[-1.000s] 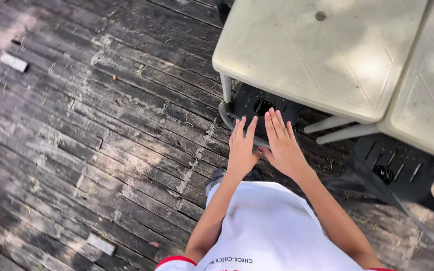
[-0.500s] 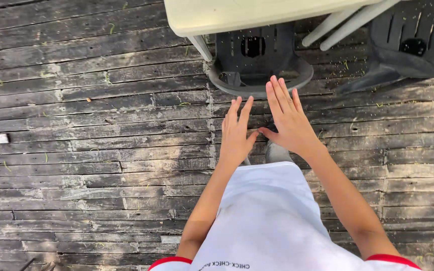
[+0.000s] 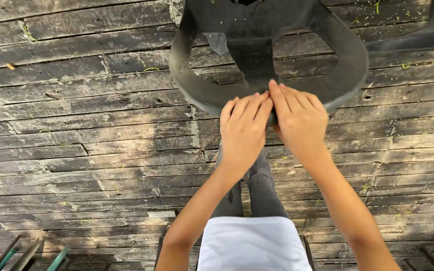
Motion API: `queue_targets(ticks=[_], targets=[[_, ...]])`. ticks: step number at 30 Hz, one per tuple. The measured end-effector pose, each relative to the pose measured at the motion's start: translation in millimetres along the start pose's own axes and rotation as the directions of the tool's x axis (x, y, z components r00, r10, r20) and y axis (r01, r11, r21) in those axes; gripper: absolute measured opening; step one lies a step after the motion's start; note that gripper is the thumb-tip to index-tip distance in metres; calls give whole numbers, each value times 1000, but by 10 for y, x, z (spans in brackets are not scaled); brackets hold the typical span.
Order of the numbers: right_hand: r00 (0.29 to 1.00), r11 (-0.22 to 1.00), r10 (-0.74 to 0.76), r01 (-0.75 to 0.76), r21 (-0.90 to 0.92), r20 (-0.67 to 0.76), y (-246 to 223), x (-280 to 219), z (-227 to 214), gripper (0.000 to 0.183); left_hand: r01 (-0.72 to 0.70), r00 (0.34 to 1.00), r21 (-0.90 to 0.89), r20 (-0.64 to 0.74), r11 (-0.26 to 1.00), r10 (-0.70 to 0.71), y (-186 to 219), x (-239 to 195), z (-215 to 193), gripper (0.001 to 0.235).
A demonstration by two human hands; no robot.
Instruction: The recorder is stacking plastic chairs in an outdoor restaurant area.
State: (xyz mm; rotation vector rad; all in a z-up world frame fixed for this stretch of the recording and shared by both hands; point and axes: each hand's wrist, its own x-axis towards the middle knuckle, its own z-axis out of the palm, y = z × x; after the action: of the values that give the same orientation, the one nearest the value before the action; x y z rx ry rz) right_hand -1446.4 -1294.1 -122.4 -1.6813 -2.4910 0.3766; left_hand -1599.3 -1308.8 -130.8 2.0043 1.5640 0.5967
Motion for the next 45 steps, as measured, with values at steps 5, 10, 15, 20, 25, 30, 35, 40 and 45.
queue_targets(ticks=[5, 10, 15, 20, 25, 30, 35, 40, 45], targets=[[991, 997, 77, -78, -9, -107, -52, 47, 47, 32, -1, 991, 50, -133, 999, 8, -18, 123, 65, 19], [986, 996, 70, -78, -49, -150, -49, 327, -92, 20, -6, 982, 55, -190, 998, 17, -26, 189, 117, 19], [986, 999, 27, -19, 49, -166, -27, 284, -162, 20, -65, 988, -21, -141, 998, 61, -64, 170, -15, 18], [984, 994, -26, 43, 98, -176, 85, -75, -80, 20, -182, 982, -59, -71, 982, 178, -14, 56, -33, 18], [981, 987, -87, 108, 121, -172, 184, -550, -87, 21, -193, 981, -51, -44, 980, 191, 242, -341, 133, 18], [975, 974, -167, 187, 131, -146, 370, -1224, -89, 21, -48, 998, -107, -38, 993, 44, 743, -888, 483, 27], [994, 983, -51, 67, 171, -96, 668, -2002, -272, 25, 115, 992, -158, -42, 981, -123, 1539, -1296, 1017, 32], [940, 957, 270, -238, 167, -209, 839, -2506, -638, 39, 158, 985, -267, 108, 951, -134, 2240, -1243, 1416, 32], [421, 48, 799, -756, 653, 429, 941, -3046, -636, 35, -155, 903, -579, 245, 800, 352, 2498, -401, 1435, 24]])
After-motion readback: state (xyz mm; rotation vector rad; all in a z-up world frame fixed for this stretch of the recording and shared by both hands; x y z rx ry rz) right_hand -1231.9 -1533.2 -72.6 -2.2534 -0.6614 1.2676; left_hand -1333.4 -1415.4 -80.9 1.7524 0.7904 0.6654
